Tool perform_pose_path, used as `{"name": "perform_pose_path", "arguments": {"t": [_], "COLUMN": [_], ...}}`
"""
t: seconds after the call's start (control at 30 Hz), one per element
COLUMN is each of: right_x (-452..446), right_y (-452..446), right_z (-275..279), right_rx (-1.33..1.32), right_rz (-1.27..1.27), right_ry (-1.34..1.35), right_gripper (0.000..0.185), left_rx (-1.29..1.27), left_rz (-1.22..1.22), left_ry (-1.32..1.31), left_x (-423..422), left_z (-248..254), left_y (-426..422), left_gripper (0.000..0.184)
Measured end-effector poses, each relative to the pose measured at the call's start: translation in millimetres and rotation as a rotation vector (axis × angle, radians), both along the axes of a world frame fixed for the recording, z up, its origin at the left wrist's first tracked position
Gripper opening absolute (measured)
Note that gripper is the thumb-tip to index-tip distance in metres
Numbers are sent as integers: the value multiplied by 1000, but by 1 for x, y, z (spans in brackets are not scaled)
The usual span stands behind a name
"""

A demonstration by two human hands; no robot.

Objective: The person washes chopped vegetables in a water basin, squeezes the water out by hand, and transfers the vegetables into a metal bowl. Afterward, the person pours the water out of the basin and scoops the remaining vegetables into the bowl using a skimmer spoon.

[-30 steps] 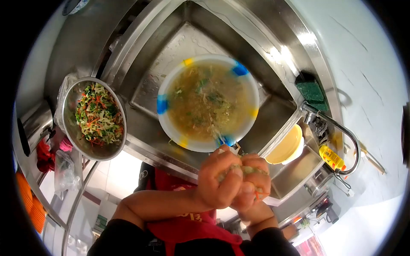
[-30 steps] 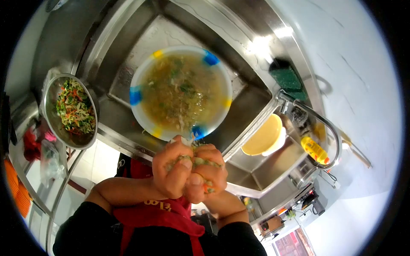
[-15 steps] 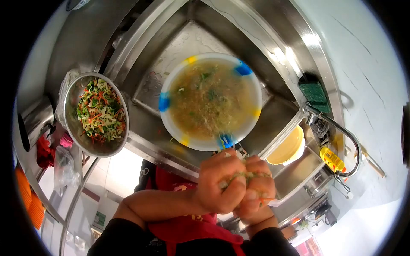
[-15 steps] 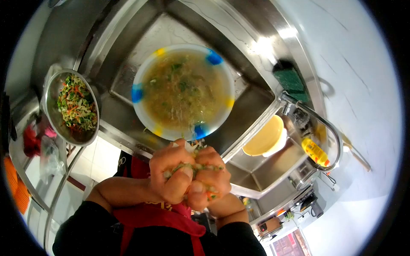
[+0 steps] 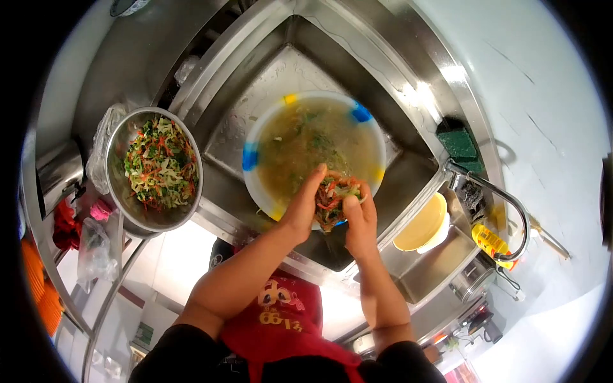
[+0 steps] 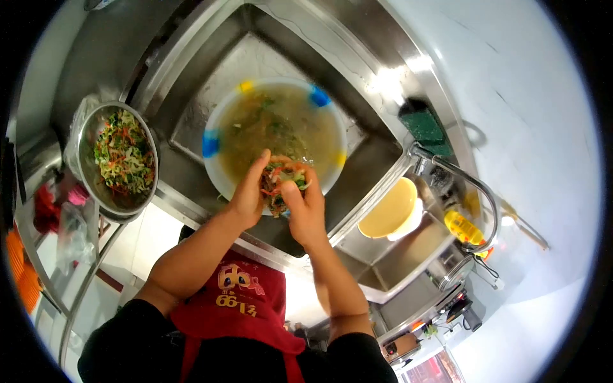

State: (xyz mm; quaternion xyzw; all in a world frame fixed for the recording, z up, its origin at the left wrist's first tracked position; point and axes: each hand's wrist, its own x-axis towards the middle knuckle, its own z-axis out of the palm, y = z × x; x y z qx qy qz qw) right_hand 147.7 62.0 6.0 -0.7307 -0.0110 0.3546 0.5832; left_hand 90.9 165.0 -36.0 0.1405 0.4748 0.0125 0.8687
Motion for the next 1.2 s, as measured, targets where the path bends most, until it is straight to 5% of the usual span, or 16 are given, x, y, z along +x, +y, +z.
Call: {"name": "perform_pose_path", "arguments": {"t": [0.1, 0.23, 0.37, 0.43, 0.47, 0.53, 0.6, 0.7, 0.73, 0.83, 0.87, 0.93, 0.97, 1.07, 1.2], "right_x": [21, 74, 92, 89, 90, 92, 86, 57, 46, 17, 9, -7, -13, -26, -32], "right_y": [-21, -29, 2, 19, 18, 15, 6, -1, -2, -4, 0, 8, 10, 8, -10], "right_z": [20, 51, 5, -23, -37, -58, -58, -45, -40, -16, -8, 12, 19, 34, 44], "right_rx": [142, -101, -89, 181, 183, 457, 520, 523, 521, 274, 280, 21, 21, 60, 151], "right_rz": [240, 503, 535, 568, 566, 466, 358, -70, -69, -52, -52, 94, 94, 9, 18], "right_ry": [185, 292, 103, 578, 573, 934, 928, 539, 541, -175, -173, -745, -742, -788, -772], "right_gripper": [75, 80, 82, 84, 84, 85, 79, 65, 65, 50, 50, 48, 48, 39, 21], "left_rx": [-316, -484, -460, -531, -528, -653, -702, -597, -497, -332, -263, -117, 332, 832, 894], "left_rz": [-133, -126, -159, -229, -233, -62, 46, -14, -12, -18, -31, -12, -187, -258, -158], "left_ry": [-157, -316, -356, -240, -243, -203, -167, -271, -253, -203, -177, -85, -82, -67, -191], "left_x": [-8, -10, -8, -3, -2, -2, -5, -6, -2, -1, 0, -2, -5, -12, -20], "left_z": [-5, 5, 7, 8, 8, 4, 2, 6, 9, 20, 25, 45, 56, 87, 95], "left_y": [18, 22, 21, 21, 22, 29, 35, 31, 23, 10, 7, -5, -9, -20, -23], "left_gripper": [62, 70, 77, 82, 82, 86, 83, 72, 65, 54, 49, 43, 41, 34, 15]}}
